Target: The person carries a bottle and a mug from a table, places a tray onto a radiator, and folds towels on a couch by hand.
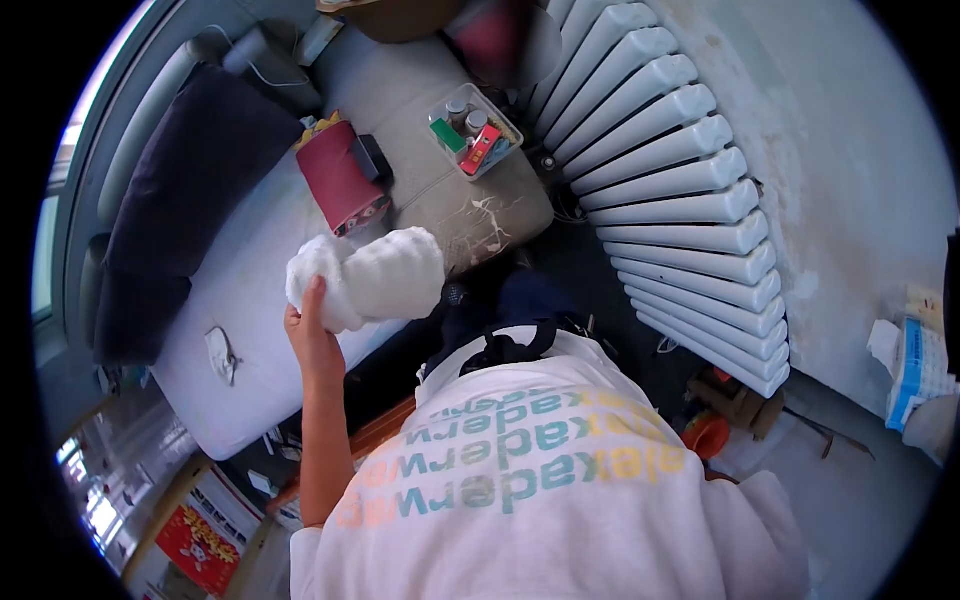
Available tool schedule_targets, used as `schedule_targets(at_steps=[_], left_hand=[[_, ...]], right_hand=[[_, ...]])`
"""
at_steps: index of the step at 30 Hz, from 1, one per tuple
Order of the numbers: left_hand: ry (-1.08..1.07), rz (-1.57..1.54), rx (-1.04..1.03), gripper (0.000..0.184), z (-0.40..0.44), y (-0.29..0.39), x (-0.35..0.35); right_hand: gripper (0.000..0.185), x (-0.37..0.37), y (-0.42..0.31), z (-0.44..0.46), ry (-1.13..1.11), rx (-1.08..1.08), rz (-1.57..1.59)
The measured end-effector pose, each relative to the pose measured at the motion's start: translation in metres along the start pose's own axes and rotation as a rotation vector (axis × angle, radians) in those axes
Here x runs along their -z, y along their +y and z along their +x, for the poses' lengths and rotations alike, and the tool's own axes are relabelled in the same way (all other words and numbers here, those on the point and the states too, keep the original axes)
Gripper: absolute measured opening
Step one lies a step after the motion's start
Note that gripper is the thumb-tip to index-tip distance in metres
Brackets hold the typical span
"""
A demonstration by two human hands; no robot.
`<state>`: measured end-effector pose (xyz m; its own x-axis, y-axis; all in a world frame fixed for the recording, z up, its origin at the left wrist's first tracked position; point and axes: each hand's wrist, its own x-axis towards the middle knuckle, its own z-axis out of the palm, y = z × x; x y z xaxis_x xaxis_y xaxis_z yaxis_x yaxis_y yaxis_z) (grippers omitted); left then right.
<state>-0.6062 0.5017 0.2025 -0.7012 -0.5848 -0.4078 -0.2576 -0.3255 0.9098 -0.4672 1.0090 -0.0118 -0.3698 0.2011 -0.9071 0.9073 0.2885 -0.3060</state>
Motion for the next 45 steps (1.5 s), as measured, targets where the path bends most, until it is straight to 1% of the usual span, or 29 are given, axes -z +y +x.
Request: schedule_targets(at_steps=[4,7,9,11,12,14,15,16,17,18,19,20,22,24,25,27,30,31,34,37,40,43,44,45], left_hand=[[-0.005,0.023,0.008,0.038,0.019,0.003,-0.007],[0.001,0.053,0.014,0.041,0.027,0.005,-0.025],[0.017,0.068,0.031,0.042,0.032,0.006,-0.038],[0.044,0.07,0.053,0.042,0.039,0.004,-0.049],[0.06,0.077,0.061,0.042,0.042,0.004,-0.055],[0.097,0.095,0.075,0.041,0.047,0.005,-0.065],[0.121,0.1,0.08,0.041,0.049,0.004,-0.07],[0.142,0.105,0.085,0.041,0.052,0.003,-0.074],[0.168,0.11,0.092,0.04,0.053,0.002,-0.077],[0.184,0.117,0.102,0.04,0.054,-0.001,-0.078],[0.202,0.124,0.113,0.04,0.055,-0.004,-0.078],[0.225,0.13,0.125,0.039,0.054,-0.006,-0.077],[0.269,0.121,0.122,0.038,0.051,-0.007,-0.078],[0.311,0.116,0.114,0.038,0.047,-0.008,-0.08],[0.329,0.116,0.112,0.037,0.045,-0.008,-0.08],[0.38,0.122,0.113,0.036,0.042,-0.008,-0.078],[0.439,0.124,0.143,0.035,0.038,-0.005,-0.079],[0.455,0.122,0.139,0.036,0.038,-0.007,-0.076],[0.475,0.102,0.156,0.036,0.036,-0.01,-0.071],[0.454,0.096,0.164,0.035,0.034,-0.013,-0.065],[0.441,0.075,0.126,0.035,0.037,-0.008,-0.066],[0.376,0.046,0.108,0.035,0.039,-0.002,-0.066],[0.386,0.056,0.093,0.034,0.041,-0.004,-0.062],[0.316,0.047,0.066,0.034,0.043,-0.004,-0.062]], right_hand=[[0.026,-0.013,0.026,-0.009,-0.005,-0.105,0.07],[0.025,-0.021,0.036,-0.01,-0.019,-0.188,0.127],[0.024,-0.025,0.031,-0.007,-0.03,-0.231,0.174],[0.023,-0.029,0.01,0.008,-0.037,-0.244,0.23],[0.023,-0.031,-0.008,0.019,-0.027,-0.218,0.259],[0.022,-0.037,-0.058,0.056,0.021,-0.059,0.258],[0.021,-0.044,-0.079,0.097,0.186,0.196,-0.01],[0.021,-0.046,-0.141,0.096,0.004,0.243,0.16],[0.019,-0.059,-0.197,0.095,-0.071,0.26,0.404],[0.023,-0.068,-0.232,0.114,-0.19,0.244,0.387],[0.02,-0.087,-0.276,0.118,-0.192,0.219,0.488],[0.028,-0.099,-0.296,0.146,-0.339,0.264,0.493],[0.038,-0.13,-0.347,0.183,-0.302,0.251,0.487],[0.042,-0.158,-0.379,0.211,-0.311,0.234,0.529],[0.041,-0.17,-0.388,0.216,-0.374,0.199,0.515],[0.037,-0.188,-0.4,0.225,-0.49,0.132,0.488],[0.033,-0.209,-0.401,0.244,-0.472,0.051,0.61],[0.029,-0.211,-0.401,0.244,-0.456,0.035,0.637],[0.024,-0.208,-0.406,0.231,-0.35,0.101,0.572],[0.023,-0.196,-0.414,0.215,-0.346,0.19,0.534],[0.022,-0.179,-0.421,0.196,-0.392,0.187,0.527],[0.022,-0.153,-0.428,0.154,-0.455,0.275,0.515],[0.021,-0.145,-0.428,0.141,-0.413,0.299,0.487],[0.02,-0.133,-0.43,0.123,-0.398,0.349,0.474]])
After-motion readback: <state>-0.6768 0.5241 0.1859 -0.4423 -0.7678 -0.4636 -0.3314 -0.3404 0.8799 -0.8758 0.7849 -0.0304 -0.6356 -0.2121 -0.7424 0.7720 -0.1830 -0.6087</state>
